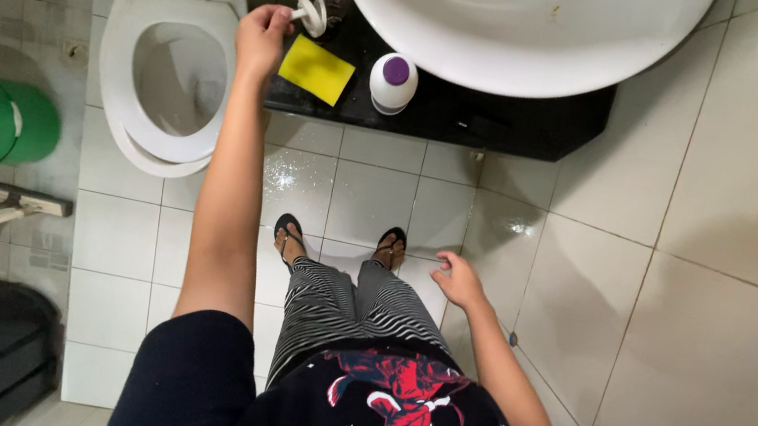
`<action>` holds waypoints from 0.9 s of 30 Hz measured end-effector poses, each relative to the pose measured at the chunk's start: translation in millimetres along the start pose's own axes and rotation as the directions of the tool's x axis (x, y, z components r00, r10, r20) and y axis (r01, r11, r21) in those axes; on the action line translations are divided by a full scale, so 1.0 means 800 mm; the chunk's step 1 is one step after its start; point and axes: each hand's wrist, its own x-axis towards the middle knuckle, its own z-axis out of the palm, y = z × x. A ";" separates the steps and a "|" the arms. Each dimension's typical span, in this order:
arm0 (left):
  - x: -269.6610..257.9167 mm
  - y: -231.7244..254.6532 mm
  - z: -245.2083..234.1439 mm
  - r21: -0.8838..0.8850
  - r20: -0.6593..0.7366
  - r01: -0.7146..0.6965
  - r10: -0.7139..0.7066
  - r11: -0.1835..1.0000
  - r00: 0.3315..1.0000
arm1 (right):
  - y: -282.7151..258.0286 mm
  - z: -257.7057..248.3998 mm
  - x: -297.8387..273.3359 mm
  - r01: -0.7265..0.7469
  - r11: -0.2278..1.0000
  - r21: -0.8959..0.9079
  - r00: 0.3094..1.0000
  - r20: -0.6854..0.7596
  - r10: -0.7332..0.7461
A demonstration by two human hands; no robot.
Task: The person unscrews and removes a white toilet seat from a toilet bowl by hand and places it, along with a beige toilet seat, into a black trash bag on the floor.
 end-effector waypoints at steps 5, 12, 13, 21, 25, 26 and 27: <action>-0.062 0.010 -0.022 -0.266 0.093 0.137 -0.116 0.954 0.989 | -0.115 -0.008 0.015 0.115 0.969 0.217 0.984 0.108 -0.141; -0.214 0.079 -0.095 -0.513 0.279 0.334 -0.214 0.791 0.936 | -0.401 -0.031 0.028 0.371 0.709 0.599 0.915 -0.108 -0.388; -0.232 0.084 -0.108 -0.517 0.295 0.332 -0.200 0.789 0.934 | -0.434 -0.033 0.032 0.357 0.681 0.639 0.914 -0.087 -0.397; -0.351 0.103 -0.218 -0.419 0.167 0.190 -0.130 0.888 0.977 | -0.581 0.035 0.013 0.293 0.680 0.673 0.873 0.103 -0.477; -0.383 0.110 -0.279 -0.365 0.061 0.084 -0.066 0.927 0.996 | -0.610 0.076 -0.004 0.418 0.619 0.666 0.805 0.045 -0.592; -0.388 0.112 -0.293 -0.354 0.032 0.078 -0.072 0.932 0.997 | -0.616 0.086 -0.007 0.447 0.606 0.658 0.790 0.029 -0.613; -0.393 0.114 -0.307 -0.344 0.002 0.073 -0.077 0.936 0.997 | -0.622 0.097 -0.011 0.475 0.593 0.650 0.773 0.013 -0.634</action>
